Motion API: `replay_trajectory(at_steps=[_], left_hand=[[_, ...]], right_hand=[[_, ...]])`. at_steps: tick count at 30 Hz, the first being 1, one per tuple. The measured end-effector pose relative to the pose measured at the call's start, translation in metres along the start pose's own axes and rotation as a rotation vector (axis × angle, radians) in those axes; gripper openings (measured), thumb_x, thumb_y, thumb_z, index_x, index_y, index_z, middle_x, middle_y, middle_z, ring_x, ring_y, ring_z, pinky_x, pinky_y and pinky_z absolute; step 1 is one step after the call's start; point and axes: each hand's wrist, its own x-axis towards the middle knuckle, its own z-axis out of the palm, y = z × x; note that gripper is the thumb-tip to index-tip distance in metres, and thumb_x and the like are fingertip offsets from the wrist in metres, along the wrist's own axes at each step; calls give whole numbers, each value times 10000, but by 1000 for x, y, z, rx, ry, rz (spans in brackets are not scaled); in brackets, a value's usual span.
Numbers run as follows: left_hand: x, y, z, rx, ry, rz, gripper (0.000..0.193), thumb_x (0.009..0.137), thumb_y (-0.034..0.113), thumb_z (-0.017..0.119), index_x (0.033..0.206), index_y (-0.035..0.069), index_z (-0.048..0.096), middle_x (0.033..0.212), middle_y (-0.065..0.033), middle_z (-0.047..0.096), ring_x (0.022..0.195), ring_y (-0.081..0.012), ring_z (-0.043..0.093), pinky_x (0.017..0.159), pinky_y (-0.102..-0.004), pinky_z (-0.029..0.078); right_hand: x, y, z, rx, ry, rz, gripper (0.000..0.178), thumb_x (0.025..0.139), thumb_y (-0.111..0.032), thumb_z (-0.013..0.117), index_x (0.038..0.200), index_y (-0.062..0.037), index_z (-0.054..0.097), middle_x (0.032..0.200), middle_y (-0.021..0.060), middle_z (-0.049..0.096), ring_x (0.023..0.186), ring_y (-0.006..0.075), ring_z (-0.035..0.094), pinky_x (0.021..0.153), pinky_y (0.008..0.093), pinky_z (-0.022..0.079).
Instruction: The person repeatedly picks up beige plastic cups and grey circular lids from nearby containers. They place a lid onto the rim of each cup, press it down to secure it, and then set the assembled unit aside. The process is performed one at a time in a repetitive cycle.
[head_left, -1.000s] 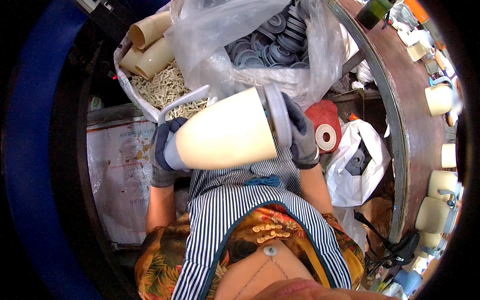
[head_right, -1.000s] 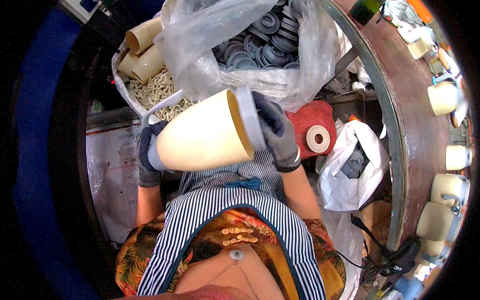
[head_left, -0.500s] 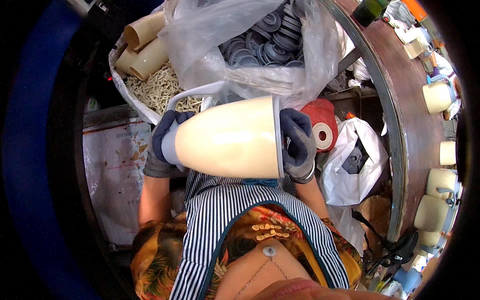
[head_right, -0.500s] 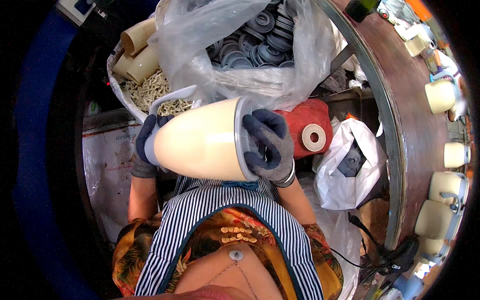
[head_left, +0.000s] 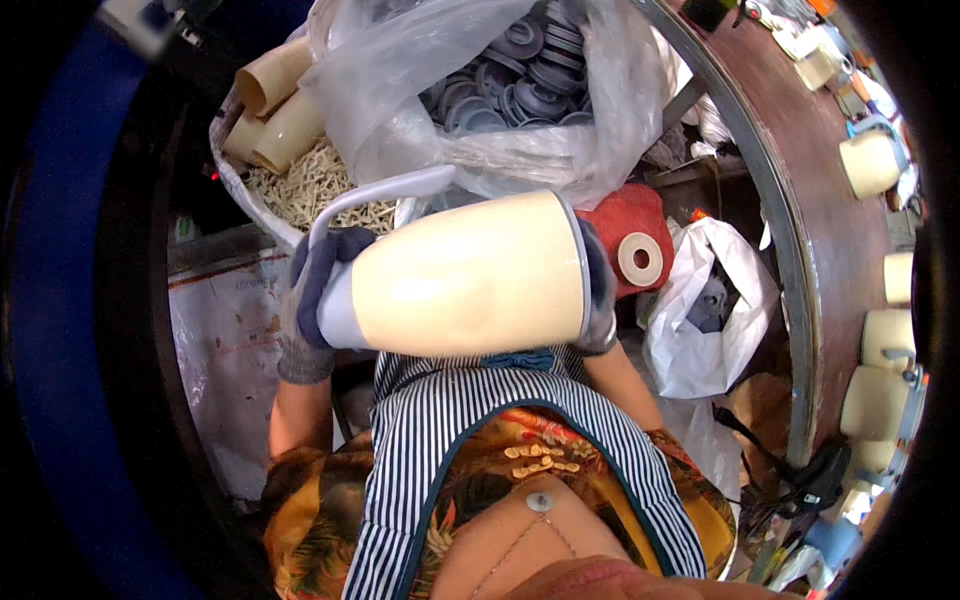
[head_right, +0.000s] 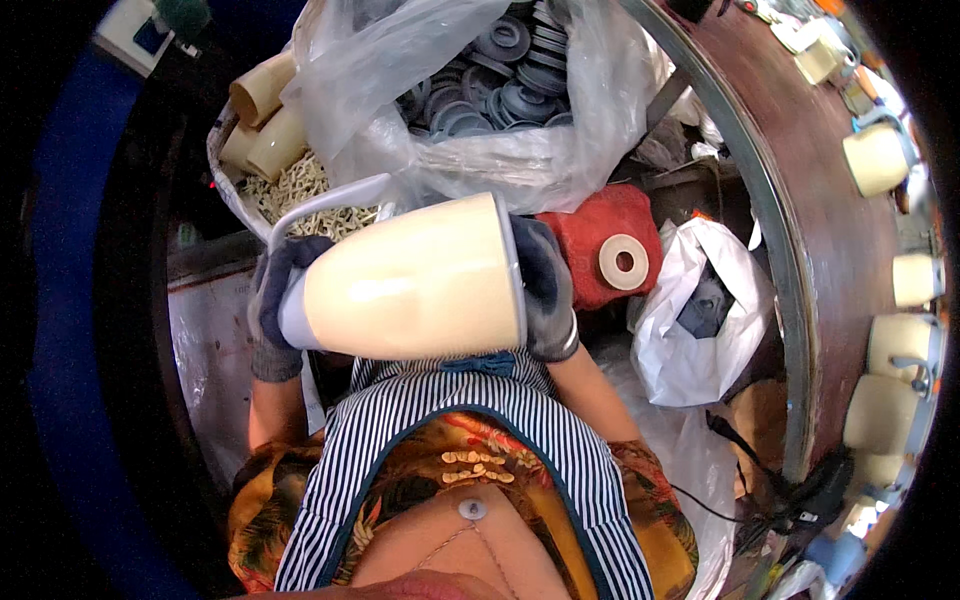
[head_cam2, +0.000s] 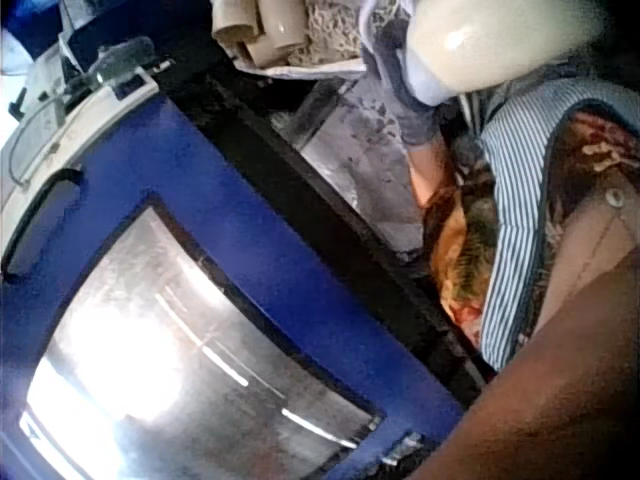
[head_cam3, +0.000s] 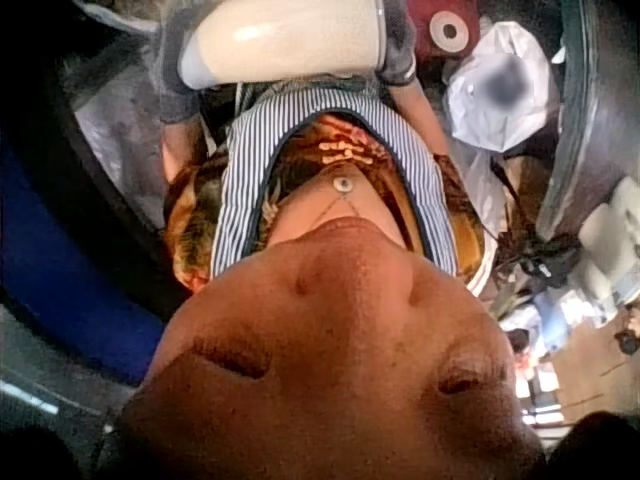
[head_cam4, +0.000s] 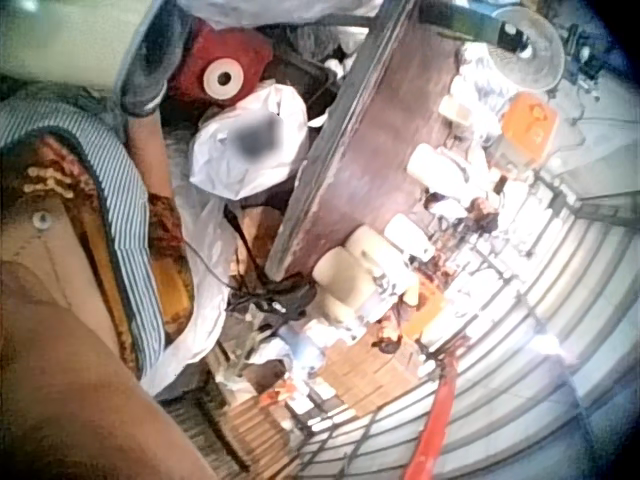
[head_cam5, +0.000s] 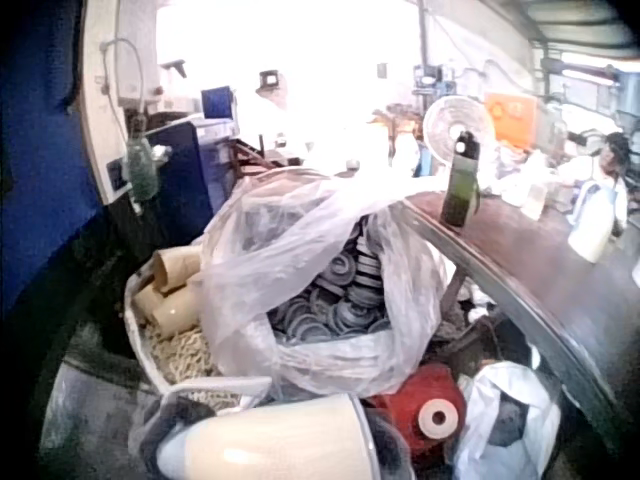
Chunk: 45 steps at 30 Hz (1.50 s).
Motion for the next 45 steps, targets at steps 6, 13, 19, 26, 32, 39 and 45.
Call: replay_trajectory(at_steps=[6, 13, 19, 26, 32, 39, 45], left_hand=[[-6, 73, 5, 219, -154, 183, 377, 861, 165, 592, 1167, -54, 572, 1117, -155, 628, 1071, -234, 583, 989, -355, 429], [1, 16, 10, -591, -123, -137, 339, 1021, 305, 450, 1054, -19, 543, 1096, -161, 621, 966, -236, 593, 908, -381, 457], [7, -10, 18, -1389, -617, -591, 523, 1019, 360, 408, 1366, -31, 388, 1402, -221, 448, 1277, -326, 474, 1075, -469, 378], [-4, 9, 39, -854, -476, -716, 507, 1023, 270, 421, 1419, -42, 374, 1429, -237, 444, 1262, -324, 522, 1087, -435, 407], [14, -20, -5, -471, -157, -432, 390, 993, 238, 510, 1264, -42, 522, 1160, -186, 641, 1046, -266, 635, 942, -381, 504], [60, 125, 37, 765, -581, 467, 441, 815, 327, 655, 1062, -36, 610, 1071, -163, 633, 1012, -286, 613, 932, -377, 454], [64, 133, 82, 577, -283, 809, 449, 884, 260, 631, 1220, -36, 596, 1153, -162, 647, 1085, -271, 611, 978, -381, 451]], right_hand=[[-27, -4, 14, -20, 75, 186, 517, 830, -198, 684, 1282, 8, 537, 1296, 200, 553, 1148, 334, 543, 970, 442, 431], [14, -40, -15, 144, 77, 64, 538, 827, -191, 668, 1303, 11, 518, 1221, 205, 552, 1080, 352, 557, 933, 453, 448], [32, -80, -34, -76, -138, -178, 564, 546, -338, 816, 1071, -147, 732, 1094, 147, 550, 968, 336, 559, 828, 430, 459], [32, -77, -35, -29, -229, -387, 525, 579, -381, 820, 1061, -187, 743, 1117, 146, 575, 982, 324, 578, 848, 443, 469], [2, -37, -16, 147, 45, 260, 520, 841, -264, 672, 1288, -24, 557, 1202, 158, 590, 1080, 300, 574, 934, 393, 460], [19, -37, -41, 101, 343, 317, 595, 825, -264, 752, 1291, 21, 516, 1245, 148, 579, 1121, 238, 571, 982, 346, 442], [35, -106, -136, -879, 210, -10, 390, 835, -269, 696, 1121, -19, 609, 920, 91, 650, 818, 207, 628, 745, 328, 506]])
